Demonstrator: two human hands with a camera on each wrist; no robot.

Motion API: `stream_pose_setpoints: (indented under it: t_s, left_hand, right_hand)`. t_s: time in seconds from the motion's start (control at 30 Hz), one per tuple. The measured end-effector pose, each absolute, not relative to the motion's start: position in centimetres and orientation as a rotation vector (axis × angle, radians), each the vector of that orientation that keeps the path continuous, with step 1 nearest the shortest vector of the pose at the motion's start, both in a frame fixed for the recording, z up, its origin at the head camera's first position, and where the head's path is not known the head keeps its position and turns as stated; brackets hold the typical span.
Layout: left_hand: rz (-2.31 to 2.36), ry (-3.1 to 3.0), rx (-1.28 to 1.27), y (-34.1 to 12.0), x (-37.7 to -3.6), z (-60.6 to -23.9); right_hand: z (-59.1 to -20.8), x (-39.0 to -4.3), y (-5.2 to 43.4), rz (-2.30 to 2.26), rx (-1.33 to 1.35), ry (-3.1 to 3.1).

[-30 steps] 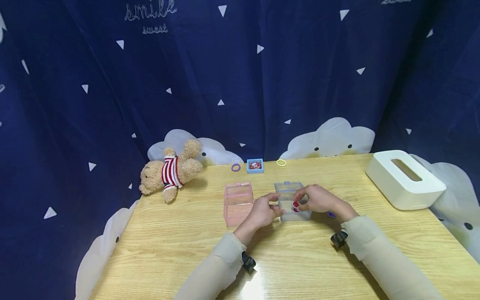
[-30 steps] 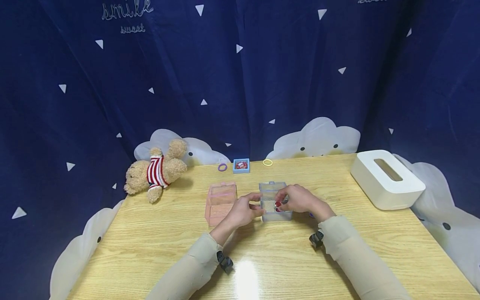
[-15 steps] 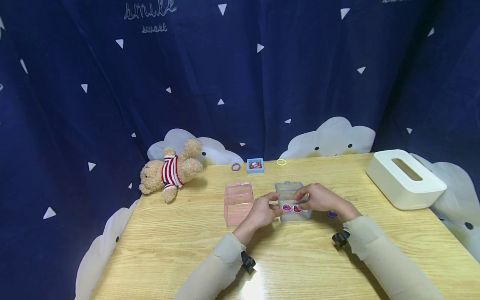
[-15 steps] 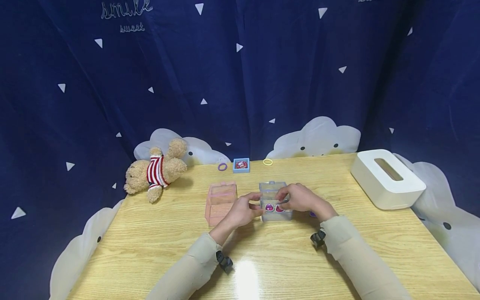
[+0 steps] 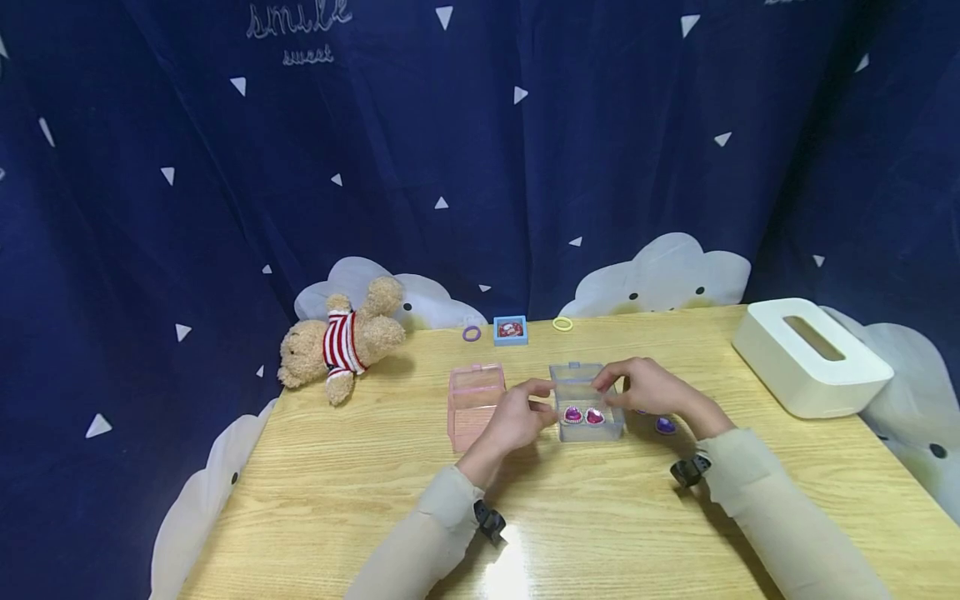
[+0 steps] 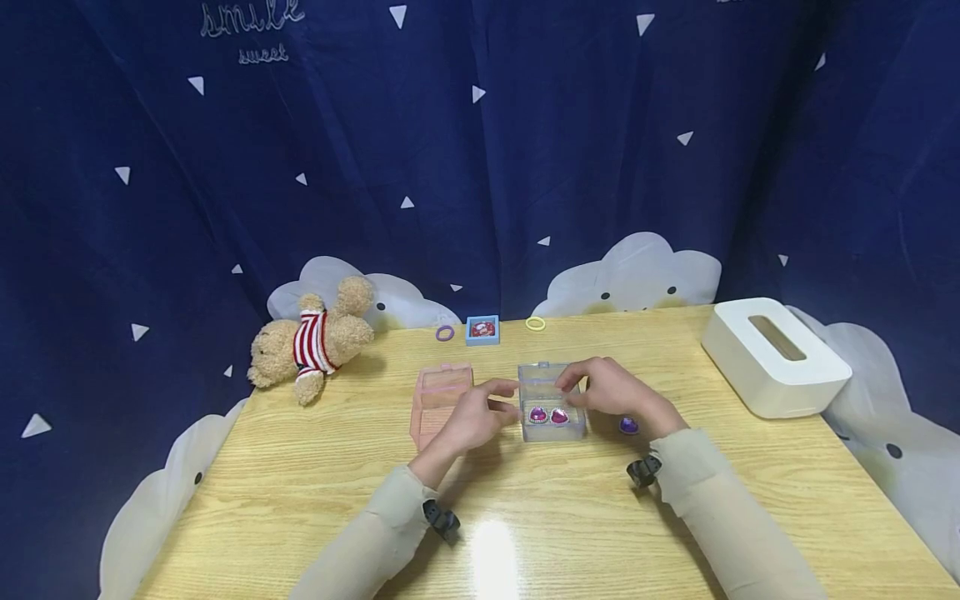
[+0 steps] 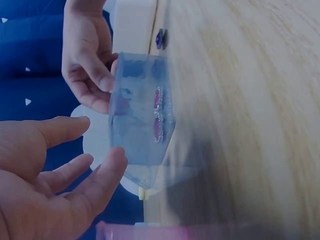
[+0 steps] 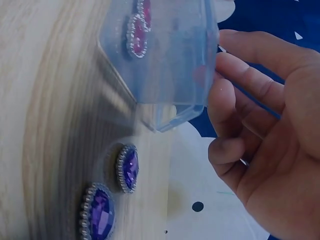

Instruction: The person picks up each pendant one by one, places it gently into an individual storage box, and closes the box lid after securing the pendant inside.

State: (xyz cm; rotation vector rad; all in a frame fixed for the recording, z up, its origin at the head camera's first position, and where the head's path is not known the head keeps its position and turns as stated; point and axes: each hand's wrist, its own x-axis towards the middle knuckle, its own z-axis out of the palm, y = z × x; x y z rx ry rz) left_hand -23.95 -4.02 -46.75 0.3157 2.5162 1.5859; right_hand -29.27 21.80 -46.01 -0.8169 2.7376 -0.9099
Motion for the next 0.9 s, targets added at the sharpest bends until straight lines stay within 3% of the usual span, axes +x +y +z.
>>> stream_pose_setpoints:
  t_s: [0.9]
  left_hand:
    - [1.762,2.573,0.385,-11.3,-23.0,-45.4]
  right_hand:
    - [-45.4,-29.5,25.1,-0.977,-0.679,2.860]
